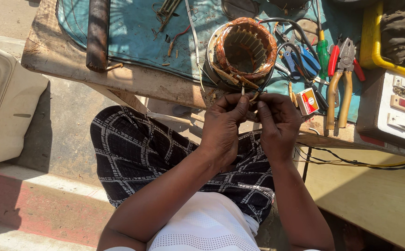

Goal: The person sits on the ground in front of a low workbench and fits small wooden wedge sticks into the slots of an electric motor stator, trimming and shaping the wedges by hand and with pliers, then pressing each wedge into place around the stator.

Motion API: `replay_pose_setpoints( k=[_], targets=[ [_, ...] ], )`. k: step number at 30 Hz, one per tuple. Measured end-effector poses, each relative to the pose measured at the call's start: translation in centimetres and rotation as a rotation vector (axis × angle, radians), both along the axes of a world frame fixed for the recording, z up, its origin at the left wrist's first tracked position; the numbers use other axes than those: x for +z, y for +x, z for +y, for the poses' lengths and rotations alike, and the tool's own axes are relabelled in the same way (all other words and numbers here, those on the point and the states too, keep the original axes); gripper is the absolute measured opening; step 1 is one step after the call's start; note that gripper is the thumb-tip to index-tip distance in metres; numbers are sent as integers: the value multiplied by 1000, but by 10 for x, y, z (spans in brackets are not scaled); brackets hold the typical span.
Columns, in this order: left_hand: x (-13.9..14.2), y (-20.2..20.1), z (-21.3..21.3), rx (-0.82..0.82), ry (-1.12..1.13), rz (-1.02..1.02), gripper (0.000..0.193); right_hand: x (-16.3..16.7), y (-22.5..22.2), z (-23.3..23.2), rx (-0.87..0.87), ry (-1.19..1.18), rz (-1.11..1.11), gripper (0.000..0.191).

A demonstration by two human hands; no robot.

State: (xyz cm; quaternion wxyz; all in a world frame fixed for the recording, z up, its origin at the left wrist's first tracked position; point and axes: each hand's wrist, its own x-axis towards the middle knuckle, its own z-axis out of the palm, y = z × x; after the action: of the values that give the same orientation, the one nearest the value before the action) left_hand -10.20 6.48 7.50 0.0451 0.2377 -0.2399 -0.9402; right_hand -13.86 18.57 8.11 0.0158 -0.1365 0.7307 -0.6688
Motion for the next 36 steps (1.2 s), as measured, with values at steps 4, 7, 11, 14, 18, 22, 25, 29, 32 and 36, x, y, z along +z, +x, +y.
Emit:
replay_pose_setpoints(
  k=[4,7,11,14,18,22,25,29,32,36],
  targets=[
    [2,0,-2,-1,28,52,15,0,-4,-7,-1,-384,-248,6],
    [6,2,-5,-40,61,45,16,2,-9,-8,11,-546,-283,9],
    [10,1,-10,-57,126,-44,11,7,-11,-6,80,-643,-348,17],
    [9,-3,-10,-5,153,-40,10,12,-11,-2,143,-663,-387,30],
    [6,-8,-5,59,121,1,13,16,-14,-1,228,-669,-394,41],
    [6,-11,-1,99,140,33,16,18,-17,1,241,-629,-341,41],
    [7,-7,1,105,160,46,18,16,-18,2,199,-633,-329,41],
    [8,6,10,159,220,117,24,13,-20,3,171,-631,-341,39],
    [6,10,23,167,64,145,25,11,-20,5,176,-626,-328,37],
    [0,4,34,168,-134,136,25,9,-18,6,174,-631,-314,34]
  ],
)
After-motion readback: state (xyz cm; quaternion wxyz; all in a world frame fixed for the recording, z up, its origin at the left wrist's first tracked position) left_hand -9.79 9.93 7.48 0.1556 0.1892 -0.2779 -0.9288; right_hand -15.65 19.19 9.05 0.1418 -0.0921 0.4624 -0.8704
